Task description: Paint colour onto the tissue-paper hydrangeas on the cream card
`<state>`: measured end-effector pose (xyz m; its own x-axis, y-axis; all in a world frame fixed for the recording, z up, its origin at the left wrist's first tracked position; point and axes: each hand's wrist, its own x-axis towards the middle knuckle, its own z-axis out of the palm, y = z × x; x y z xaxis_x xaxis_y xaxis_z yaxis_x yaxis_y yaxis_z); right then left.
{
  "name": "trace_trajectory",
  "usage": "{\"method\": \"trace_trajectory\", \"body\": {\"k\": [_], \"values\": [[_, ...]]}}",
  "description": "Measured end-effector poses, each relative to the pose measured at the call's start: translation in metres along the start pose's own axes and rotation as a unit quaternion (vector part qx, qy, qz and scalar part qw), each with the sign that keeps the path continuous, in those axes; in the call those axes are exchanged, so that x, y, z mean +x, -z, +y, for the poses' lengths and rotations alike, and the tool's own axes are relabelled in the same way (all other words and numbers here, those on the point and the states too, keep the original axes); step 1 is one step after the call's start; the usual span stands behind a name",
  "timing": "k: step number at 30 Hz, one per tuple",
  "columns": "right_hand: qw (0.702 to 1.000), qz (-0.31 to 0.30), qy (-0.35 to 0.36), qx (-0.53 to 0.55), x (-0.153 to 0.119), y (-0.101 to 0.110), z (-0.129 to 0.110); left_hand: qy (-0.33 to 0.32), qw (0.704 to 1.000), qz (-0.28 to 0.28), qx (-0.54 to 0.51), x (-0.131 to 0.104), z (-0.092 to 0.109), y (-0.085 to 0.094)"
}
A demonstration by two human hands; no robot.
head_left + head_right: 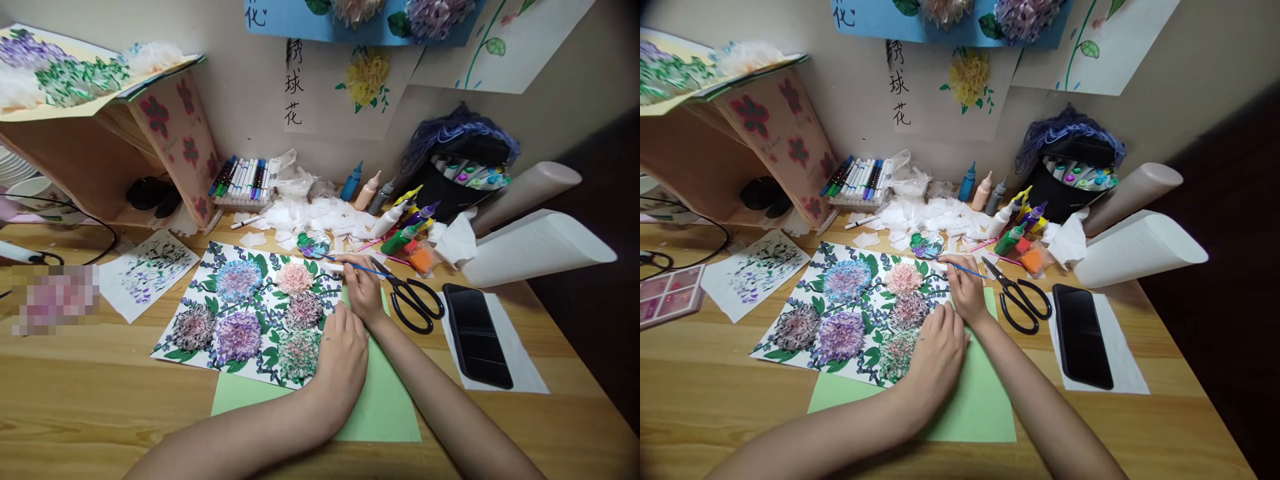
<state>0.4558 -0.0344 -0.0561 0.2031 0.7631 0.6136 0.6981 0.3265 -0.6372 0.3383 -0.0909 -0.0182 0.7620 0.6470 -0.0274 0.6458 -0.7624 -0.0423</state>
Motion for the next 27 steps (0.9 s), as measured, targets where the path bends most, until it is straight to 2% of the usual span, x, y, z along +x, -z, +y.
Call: {"method": "trace_trajectory", "body": {"k": [3,11,18,27], "values": [[0.998,-0.055,-0.015,0.007,0.0025,-0.0033,0.0013,-0.001,1.0,0.003,0.003,-0.0001,0.0001,-0.0002],[0.995,-0.089,-0.042,0.018,0.0047,-0.0068,0.0041,-0.008,1.0,-0.006,0.005,0.001,-0.0012,0.0026],[0.993,-0.074,-0.081,0.039,0.0057,-0.005,0.0022,0.011,1.0,0.023,0.009,0.0003,0.0005,-0.0013],[0.994,-0.037,-0.092,0.05,0.0065,-0.0045,0.0013,0.004,1.0,0.014,0.016,-0.0001,0.0012,-0.0006]]}}
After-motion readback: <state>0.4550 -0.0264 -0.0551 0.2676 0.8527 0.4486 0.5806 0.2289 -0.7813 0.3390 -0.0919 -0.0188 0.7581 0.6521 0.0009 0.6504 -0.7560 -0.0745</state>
